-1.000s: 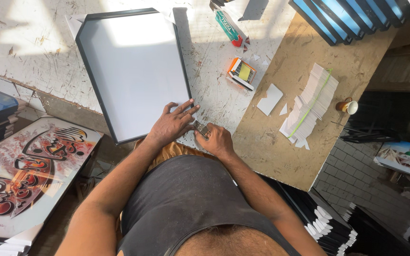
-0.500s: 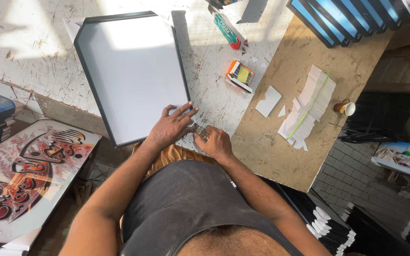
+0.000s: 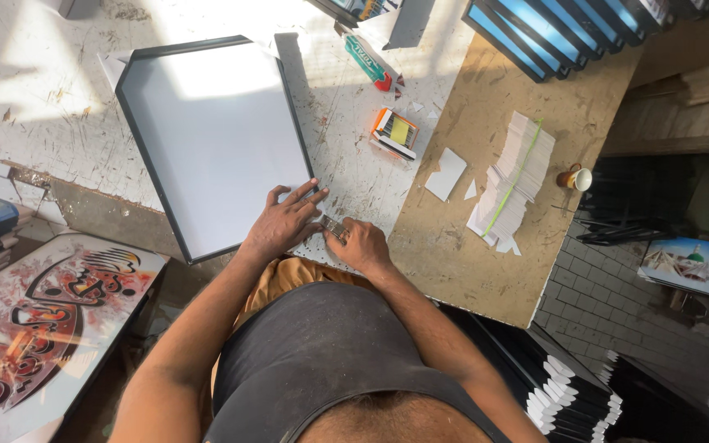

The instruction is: The person assembles picture frames by placing printed images into black frames and securing them with white backing paper. The person uses a utility knife to trim excess paper and stacks completed frames on the table.

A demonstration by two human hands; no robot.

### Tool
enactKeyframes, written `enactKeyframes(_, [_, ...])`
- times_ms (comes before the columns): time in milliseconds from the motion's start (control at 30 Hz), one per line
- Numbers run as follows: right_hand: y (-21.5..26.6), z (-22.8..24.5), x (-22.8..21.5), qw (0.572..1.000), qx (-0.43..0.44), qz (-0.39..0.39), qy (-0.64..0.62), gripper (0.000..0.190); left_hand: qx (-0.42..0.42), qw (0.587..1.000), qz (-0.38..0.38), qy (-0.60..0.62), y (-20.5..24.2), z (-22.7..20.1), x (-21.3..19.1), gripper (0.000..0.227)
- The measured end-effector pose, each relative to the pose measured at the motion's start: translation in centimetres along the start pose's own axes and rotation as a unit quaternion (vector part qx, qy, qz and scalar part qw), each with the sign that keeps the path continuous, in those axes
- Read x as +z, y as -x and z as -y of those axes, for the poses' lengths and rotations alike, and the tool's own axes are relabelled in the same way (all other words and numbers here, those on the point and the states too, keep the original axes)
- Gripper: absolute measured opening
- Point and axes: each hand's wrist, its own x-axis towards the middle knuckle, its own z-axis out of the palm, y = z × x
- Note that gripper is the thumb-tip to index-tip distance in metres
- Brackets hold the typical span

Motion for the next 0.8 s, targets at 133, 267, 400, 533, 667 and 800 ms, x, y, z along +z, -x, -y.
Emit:
enactKeyframes(133, [0.6, -1.0, -1.7, 0.994, 0.03, 0.094, 0.044, 0.044, 0.001, 0.999, -0.001, -0.033, 0.4, 0.1, 0.0, 0.036])
enactKeyframes(267, [3.2, -5.3, -4.4, 0.986, 0.089, 0.11, 0.093, 0.051, -0.085, 0.993, -0.029, -0.075, 3.9, 0.6, -0.6, 0.059])
enactKeyframes(400, [6.0, -10.4, -5.5, 0.976, 0.151, 0.082, 0.132, 0.056, -0.186, 0.968, -0.033, -0.167, 10.5, 3.0, -2.3, 0.056])
enactKeyframes(533, [7.0, -12.5, -6.6, 0.973, 0.185, 0.106, 0.092, 0.06, -0.241, 0.881, -0.058, -0.402, 15.8, 2.8, -2.7, 0.012])
enactKeyframes(667, [6.1, -12.7, -7.9, 0.967, 0.203, 0.1, 0.113, 0.075, -0.23, 0.888, -0.045, -0.395, 15.9, 1.7, -4.3, 0.015])
enactKeyframes(800, [2.7, -15.5, -10.1, 0.985, 0.104, -0.054, 0.129, 0.067, -0.186, 0.935, -0.096, -0.287, 15.8, -2.3, -8.4, 0.021])
